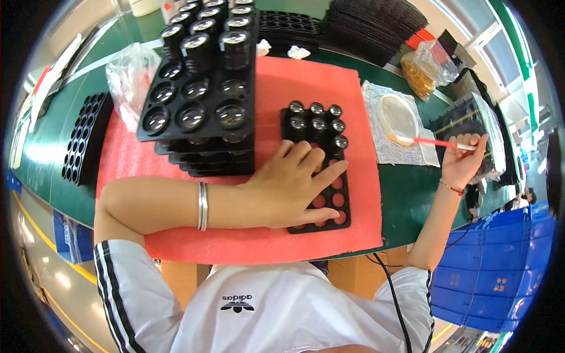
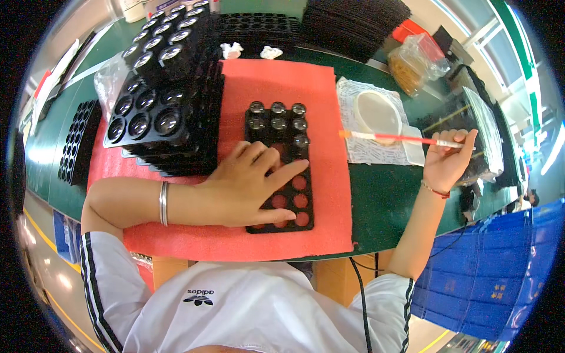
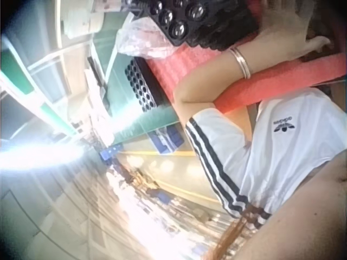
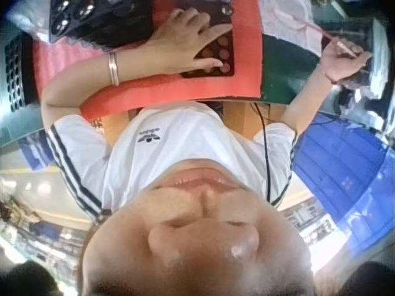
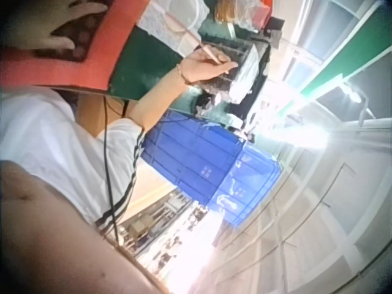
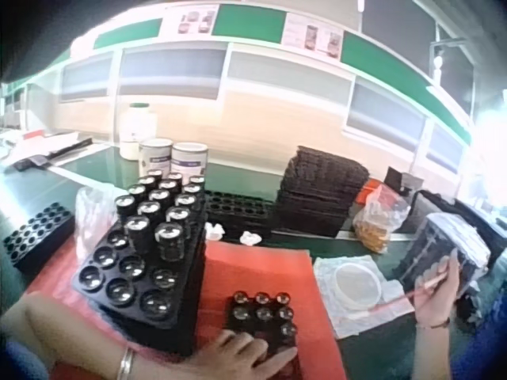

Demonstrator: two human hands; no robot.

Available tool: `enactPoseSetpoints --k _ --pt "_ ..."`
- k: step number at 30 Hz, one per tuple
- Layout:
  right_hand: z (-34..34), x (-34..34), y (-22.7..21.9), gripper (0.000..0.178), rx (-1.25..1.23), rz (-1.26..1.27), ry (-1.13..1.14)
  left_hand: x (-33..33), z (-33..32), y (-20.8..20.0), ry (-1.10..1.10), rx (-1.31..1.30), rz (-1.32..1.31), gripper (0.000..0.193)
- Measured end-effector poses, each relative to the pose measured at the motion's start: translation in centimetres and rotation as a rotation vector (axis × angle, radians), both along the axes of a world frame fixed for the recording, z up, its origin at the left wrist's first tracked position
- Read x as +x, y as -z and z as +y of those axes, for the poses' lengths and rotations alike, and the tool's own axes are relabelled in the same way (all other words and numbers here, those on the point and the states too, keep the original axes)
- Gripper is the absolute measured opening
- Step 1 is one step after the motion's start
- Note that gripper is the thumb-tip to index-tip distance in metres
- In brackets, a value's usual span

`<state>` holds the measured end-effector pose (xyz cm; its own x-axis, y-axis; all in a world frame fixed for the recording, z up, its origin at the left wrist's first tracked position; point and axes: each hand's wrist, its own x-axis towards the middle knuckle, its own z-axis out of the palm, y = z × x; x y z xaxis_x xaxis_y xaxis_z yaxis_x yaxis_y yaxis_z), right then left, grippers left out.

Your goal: Applying adhesive to light component housings using a brush and stacking them into trays.

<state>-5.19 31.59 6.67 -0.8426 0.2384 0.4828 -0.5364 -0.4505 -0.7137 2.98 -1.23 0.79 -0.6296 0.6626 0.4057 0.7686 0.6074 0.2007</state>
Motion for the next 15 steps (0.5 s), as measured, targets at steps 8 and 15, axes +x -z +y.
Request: enactPoseSetpoints --k 8,15 --pt "-1.1 1.0 -1.2 0.047 0.253 0.179 0.934 0.0 0.3 -0.5 -0.051 -0.03 -0.119 0.062" --pt "-1.4 1.6 -0.6 0.048 0.463 0.249 1.065 -0.2 0.5 -0.6 -0.073 -0.072 -0.126 0.063"
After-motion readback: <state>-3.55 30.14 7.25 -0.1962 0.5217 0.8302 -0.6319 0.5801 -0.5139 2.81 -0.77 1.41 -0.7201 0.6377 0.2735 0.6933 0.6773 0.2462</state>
